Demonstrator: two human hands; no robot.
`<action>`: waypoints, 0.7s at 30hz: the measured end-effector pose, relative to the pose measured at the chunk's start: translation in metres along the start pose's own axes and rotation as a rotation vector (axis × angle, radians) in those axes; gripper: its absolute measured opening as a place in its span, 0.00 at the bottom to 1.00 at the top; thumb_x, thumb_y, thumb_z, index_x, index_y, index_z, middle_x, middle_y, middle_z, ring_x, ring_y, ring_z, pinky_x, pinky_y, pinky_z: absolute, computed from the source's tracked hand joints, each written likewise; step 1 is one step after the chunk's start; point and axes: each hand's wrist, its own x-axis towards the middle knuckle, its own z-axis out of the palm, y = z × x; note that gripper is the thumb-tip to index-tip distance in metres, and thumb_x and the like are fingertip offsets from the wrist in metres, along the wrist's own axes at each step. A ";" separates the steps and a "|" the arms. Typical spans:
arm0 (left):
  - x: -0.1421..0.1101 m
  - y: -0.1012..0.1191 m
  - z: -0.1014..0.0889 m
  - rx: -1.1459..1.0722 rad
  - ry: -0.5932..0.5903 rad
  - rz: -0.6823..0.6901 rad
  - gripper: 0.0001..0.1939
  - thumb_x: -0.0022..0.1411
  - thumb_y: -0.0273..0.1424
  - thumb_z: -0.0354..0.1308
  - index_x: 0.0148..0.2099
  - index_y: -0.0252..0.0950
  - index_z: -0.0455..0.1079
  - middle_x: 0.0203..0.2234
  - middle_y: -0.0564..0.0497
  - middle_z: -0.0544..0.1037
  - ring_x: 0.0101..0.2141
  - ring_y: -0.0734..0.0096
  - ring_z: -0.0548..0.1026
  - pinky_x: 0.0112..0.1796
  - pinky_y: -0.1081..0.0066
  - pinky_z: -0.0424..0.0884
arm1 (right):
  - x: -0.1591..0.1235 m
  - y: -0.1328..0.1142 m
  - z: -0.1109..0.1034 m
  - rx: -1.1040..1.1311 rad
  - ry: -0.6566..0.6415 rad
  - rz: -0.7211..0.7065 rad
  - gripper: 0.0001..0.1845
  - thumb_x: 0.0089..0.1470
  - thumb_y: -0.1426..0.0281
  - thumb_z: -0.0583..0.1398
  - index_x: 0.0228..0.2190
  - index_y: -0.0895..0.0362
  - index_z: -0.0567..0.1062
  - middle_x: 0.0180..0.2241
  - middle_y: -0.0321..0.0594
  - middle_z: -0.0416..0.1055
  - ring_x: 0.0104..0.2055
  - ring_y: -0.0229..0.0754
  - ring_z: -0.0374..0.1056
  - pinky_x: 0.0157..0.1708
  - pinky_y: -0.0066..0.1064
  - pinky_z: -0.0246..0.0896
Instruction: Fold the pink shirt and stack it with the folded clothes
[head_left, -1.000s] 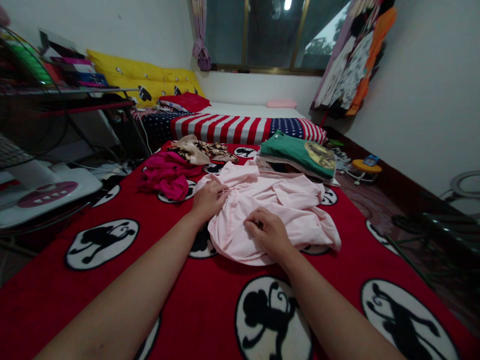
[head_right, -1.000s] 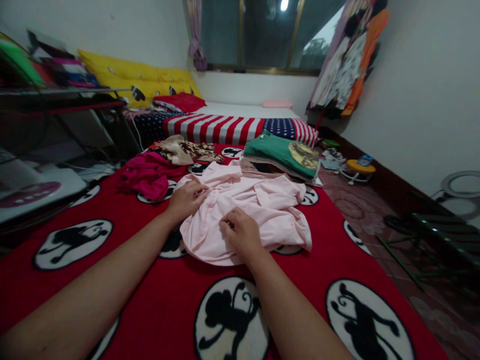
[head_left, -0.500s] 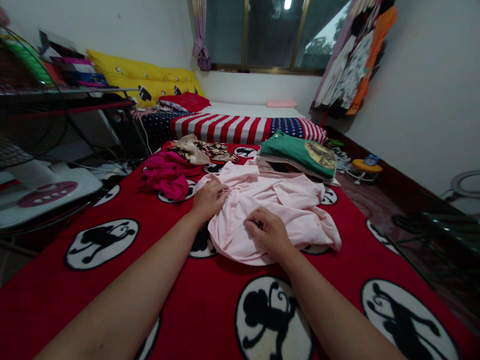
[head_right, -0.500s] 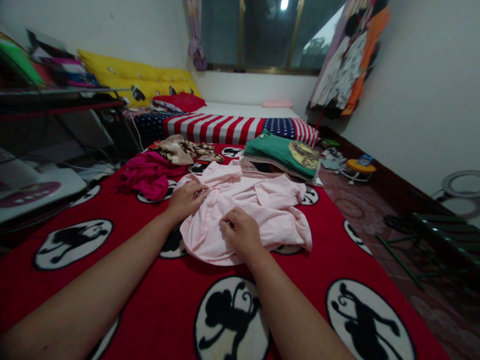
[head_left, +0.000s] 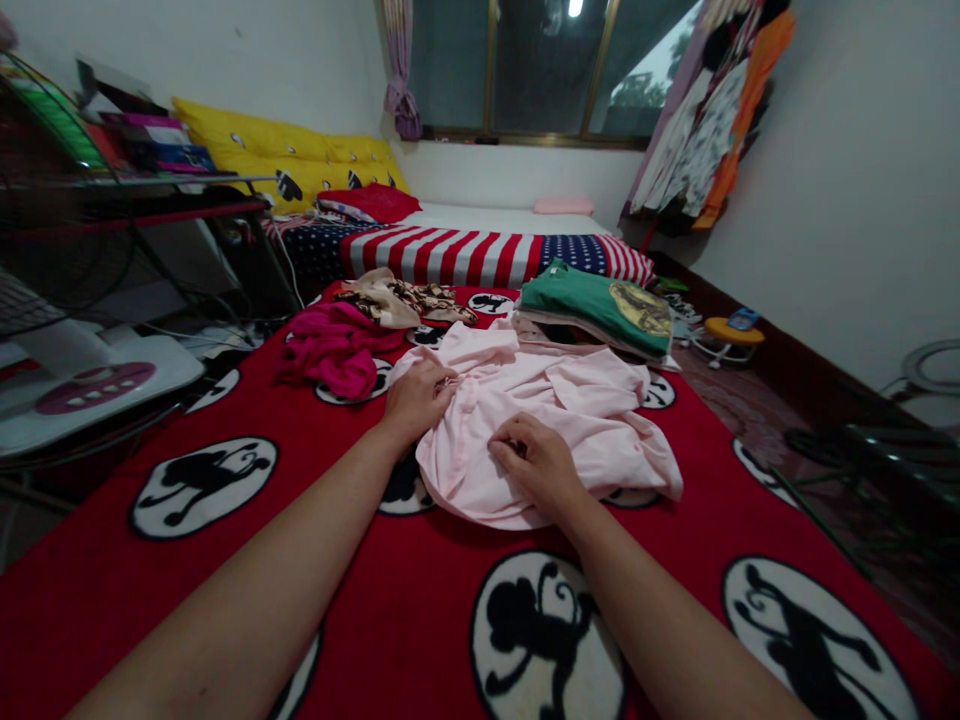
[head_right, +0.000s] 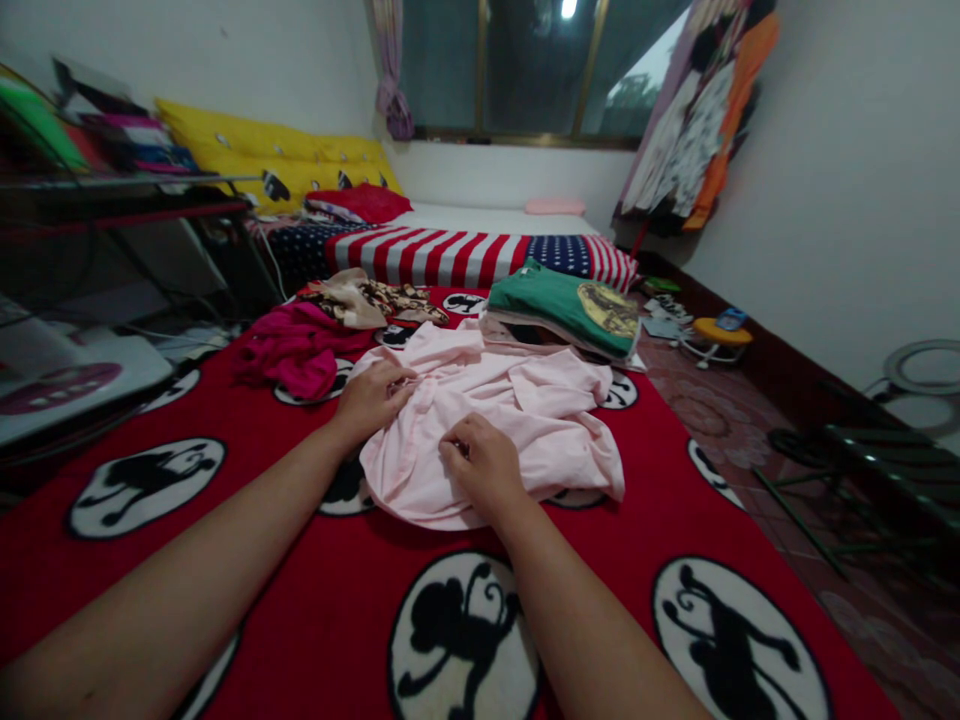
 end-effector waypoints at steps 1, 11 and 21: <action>0.000 0.000 0.000 0.000 0.002 0.004 0.13 0.63 0.36 0.53 0.44 0.39 0.76 0.35 0.48 0.77 0.39 0.63 0.73 0.35 0.67 0.65 | 0.000 0.000 0.000 0.000 0.001 -0.004 0.05 0.52 0.75 0.60 0.26 0.56 0.77 0.30 0.35 0.69 0.32 0.36 0.65 0.34 0.27 0.56; 0.000 0.000 0.001 0.003 0.000 -0.002 0.13 0.63 0.37 0.53 0.44 0.39 0.76 0.35 0.48 0.77 0.38 0.63 0.73 0.34 0.68 0.64 | -0.001 0.001 0.001 0.002 -0.009 -0.001 0.06 0.52 0.75 0.60 0.27 0.56 0.77 0.30 0.35 0.69 0.32 0.36 0.65 0.34 0.27 0.57; 0.000 0.001 -0.001 0.011 -0.012 -0.008 0.14 0.63 0.37 0.52 0.44 0.38 0.76 0.35 0.47 0.77 0.38 0.63 0.73 0.35 0.68 0.65 | 0.000 -0.002 0.000 -0.001 -0.007 0.003 0.06 0.52 0.75 0.60 0.26 0.57 0.77 0.30 0.36 0.69 0.32 0.36 0.65 0.34 0.27 0.57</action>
